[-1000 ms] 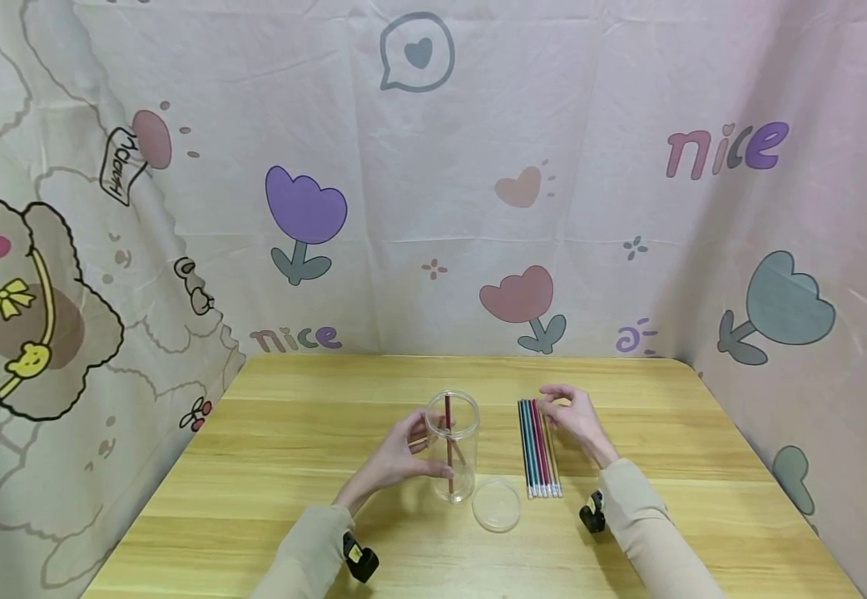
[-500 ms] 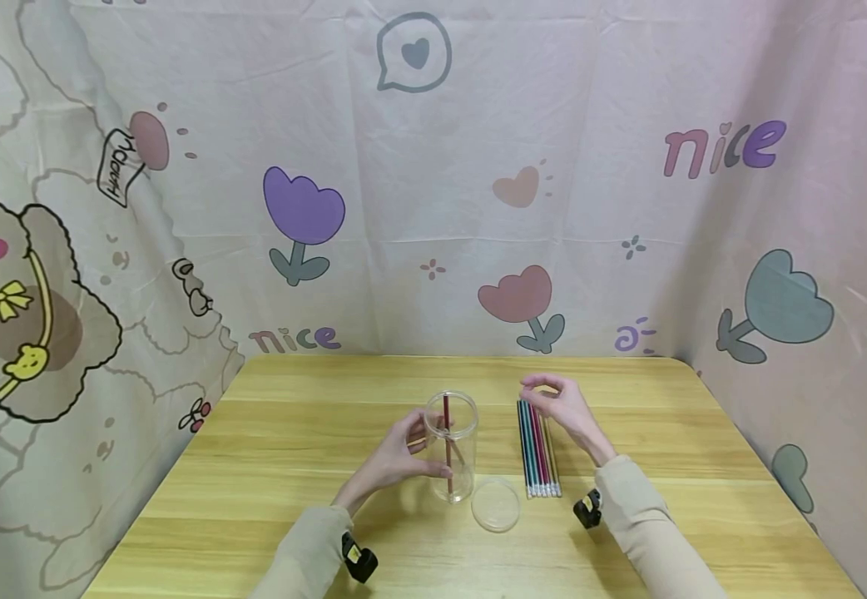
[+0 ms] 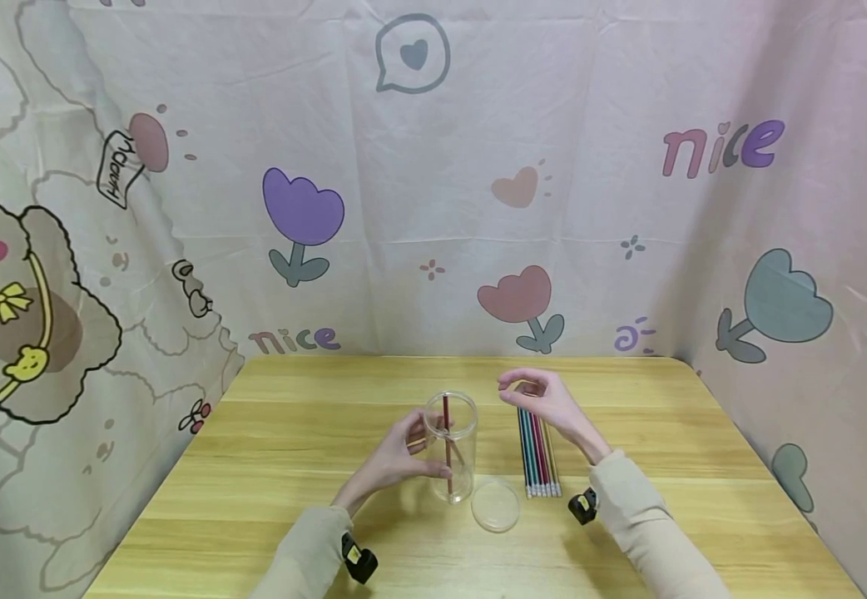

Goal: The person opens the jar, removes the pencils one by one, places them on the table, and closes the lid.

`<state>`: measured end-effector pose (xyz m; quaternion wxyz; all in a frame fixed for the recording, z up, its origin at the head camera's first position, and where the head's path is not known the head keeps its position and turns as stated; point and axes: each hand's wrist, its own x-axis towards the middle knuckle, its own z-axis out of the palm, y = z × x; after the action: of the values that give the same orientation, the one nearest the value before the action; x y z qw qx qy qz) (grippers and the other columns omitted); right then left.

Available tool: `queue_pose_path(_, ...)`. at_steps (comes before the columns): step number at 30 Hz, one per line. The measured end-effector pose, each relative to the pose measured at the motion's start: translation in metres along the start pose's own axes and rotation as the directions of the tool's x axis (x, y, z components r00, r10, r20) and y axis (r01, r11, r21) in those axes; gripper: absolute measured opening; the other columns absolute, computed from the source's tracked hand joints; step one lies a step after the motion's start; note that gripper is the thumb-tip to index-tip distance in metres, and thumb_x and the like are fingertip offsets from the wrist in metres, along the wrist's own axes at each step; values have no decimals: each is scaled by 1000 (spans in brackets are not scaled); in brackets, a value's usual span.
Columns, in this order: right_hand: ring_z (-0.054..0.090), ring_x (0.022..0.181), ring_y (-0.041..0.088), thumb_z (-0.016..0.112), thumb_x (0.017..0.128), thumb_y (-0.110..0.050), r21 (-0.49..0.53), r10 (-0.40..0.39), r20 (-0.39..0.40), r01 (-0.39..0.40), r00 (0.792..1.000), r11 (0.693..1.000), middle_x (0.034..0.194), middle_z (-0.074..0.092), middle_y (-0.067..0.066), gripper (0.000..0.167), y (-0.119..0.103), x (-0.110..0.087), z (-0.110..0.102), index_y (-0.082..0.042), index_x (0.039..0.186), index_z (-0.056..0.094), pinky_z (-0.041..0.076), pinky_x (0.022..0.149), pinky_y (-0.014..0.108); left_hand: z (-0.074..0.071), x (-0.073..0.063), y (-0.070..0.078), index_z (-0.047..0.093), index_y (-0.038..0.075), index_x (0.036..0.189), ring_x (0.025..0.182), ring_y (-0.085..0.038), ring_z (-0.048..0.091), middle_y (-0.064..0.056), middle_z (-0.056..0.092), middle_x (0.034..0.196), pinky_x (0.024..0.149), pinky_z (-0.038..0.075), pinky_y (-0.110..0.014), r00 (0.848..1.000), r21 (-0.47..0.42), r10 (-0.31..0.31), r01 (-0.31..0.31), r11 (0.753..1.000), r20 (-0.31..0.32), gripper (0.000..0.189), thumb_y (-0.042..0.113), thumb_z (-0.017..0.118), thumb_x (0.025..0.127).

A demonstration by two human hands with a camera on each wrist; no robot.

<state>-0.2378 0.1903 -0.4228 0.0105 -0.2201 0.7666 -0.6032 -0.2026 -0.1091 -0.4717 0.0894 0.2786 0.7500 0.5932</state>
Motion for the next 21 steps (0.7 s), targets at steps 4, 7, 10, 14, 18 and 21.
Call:
queue_pose_path(4,68,79,6,71,92,-12,-12,-31,45,31,999,999,107,72,10,27,-8,2,3,-1,116,68,58,80,24,0,0,0,50,4,136,135,-43,53,-25,57,142,117,41,-58,1000,0,-6,6,1000,-4,72,14,89,75)
queue_pose_path(7,68,78,7,70,93,-12,-25,-55,75,57,996,998,104,73,10,26,-13,4,5,-1,116,68,57,78,23,0,1,0,50,3,135,135,-43,53,-26,57,142,117,40,-58,1000,-3,-8,8,1000,-7,72,13,89,75)
queue_pose_path(10,67,77,6,70,93,-12,-38,-70,105,75,992,996,104,72,18,25,-17,5,7,-3,117,69,57,76,22,1,1,0,51,3,134,135,-43,53,-28,56,142,118,40,-58,1000,-7,-12,12,1000,-10,71,12,89,75)
queue_pose_path(14,63,74,5,70,93,-10,-28,-99,164,105,981,994,97,70,25,25,-24,6,10,-3,117,69,56,72,21,1,2,0,51,3,133,135,-43,53,-28,56,142,118,40,-59,1000,-5,-13,13,1000,-10,70,12,89,75)
queue_pose_path(18,59,69,4,69,93,-8,-2,-130,226,134,965,991,83,67,18,25,-29,8,13,-2,117,68,53,65,20,1,2,0,51,4,134,136,-43,53,-28,56,142,117,40,-60,1000,1,-12,12,1000,-8,71,13,89,75)
queue_pose_path(21,54,65,3,69,93,-7,11,-144,269,146,952,989,75,63,6,25,-32,9,15,0,117,67,49,62,18,1,1,0,51,4,135,136,-43,52,-26,56,142,117,40,-60,1000,2,-12,12,1000,-6,72,14,89,75)
